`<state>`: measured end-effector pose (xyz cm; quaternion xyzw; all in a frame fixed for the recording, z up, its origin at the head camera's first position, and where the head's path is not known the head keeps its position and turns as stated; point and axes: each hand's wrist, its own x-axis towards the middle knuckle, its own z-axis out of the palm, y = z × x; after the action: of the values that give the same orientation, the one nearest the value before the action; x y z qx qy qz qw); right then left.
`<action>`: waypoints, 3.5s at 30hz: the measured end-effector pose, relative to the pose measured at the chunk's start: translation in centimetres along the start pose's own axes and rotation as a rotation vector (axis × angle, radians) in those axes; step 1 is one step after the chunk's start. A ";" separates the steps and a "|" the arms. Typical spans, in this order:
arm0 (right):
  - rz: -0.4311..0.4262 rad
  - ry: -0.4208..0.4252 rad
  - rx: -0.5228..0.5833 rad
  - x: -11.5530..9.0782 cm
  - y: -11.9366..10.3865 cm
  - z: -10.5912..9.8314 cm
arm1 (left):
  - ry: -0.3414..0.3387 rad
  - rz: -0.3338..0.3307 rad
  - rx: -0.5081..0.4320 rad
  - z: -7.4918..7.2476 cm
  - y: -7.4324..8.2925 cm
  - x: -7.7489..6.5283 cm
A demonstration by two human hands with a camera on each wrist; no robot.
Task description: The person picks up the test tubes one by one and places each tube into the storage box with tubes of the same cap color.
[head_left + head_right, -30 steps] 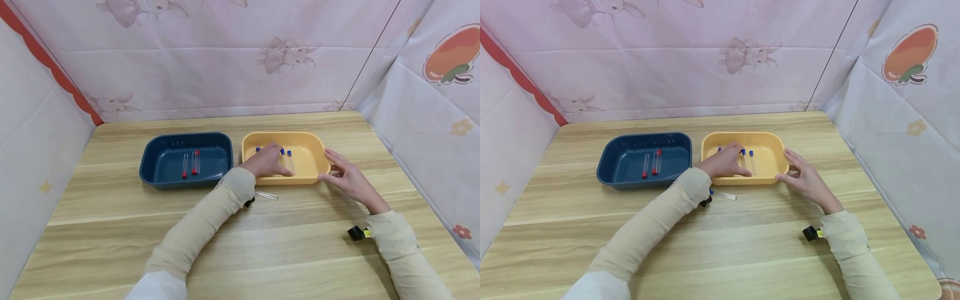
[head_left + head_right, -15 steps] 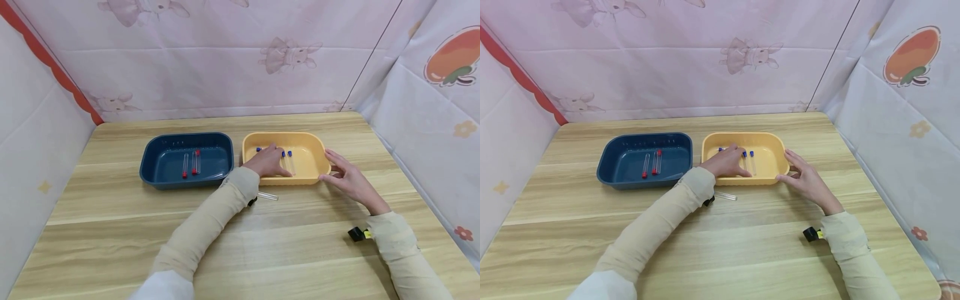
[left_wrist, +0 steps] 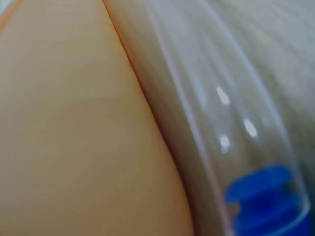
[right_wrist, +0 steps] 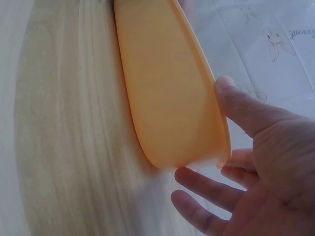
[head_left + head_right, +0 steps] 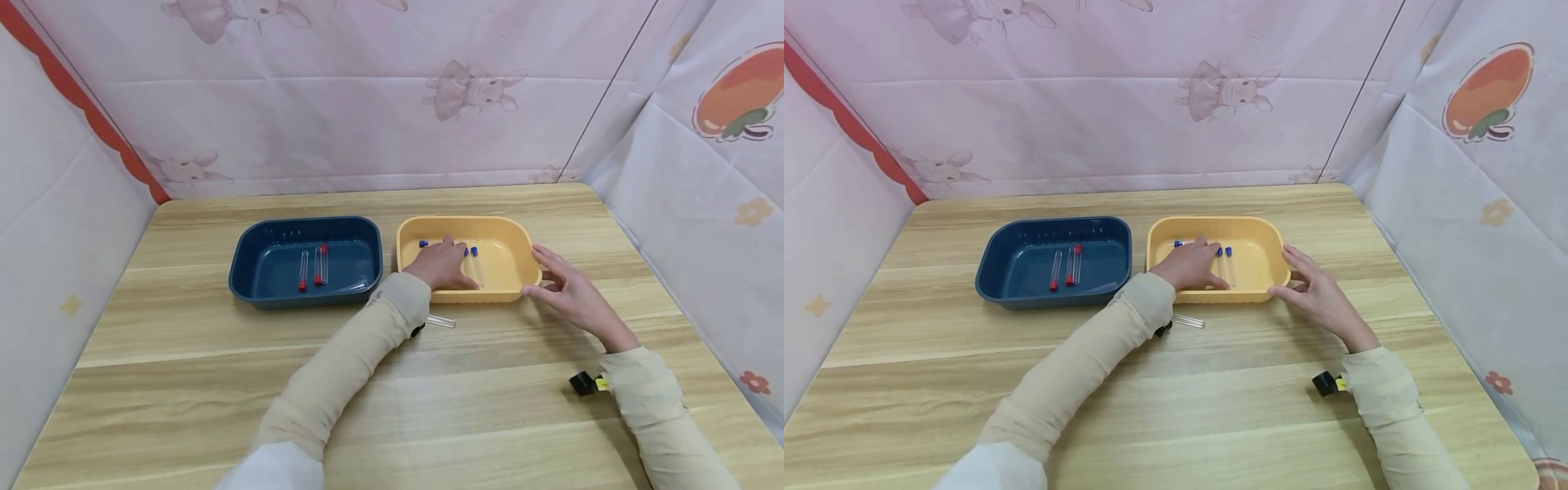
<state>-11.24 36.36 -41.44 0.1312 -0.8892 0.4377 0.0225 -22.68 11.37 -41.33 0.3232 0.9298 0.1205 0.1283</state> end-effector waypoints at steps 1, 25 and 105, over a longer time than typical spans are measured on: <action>-0.002 0.000 0.002 0.0 0.0 0.0 | -0.002 -0.006 -0.001 0.0 0.0 0.0; 0.002 -0.006 0.001 0.2 -0.3 -0.4 | -0.040 -0.059 -0.201 -0.9 -0.3 -0.1; -0.008 -0.011 -0.011 0.3 -0.2 -0.2 | 0.120 -0.230 -0.314 2.6 -2.8 -16.9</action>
<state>-11.47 36.32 -41.17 0.1371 -0.8912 0.4320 0.0199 -10.57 -1.06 -41.91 0.1830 0.9363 0.2677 0.1347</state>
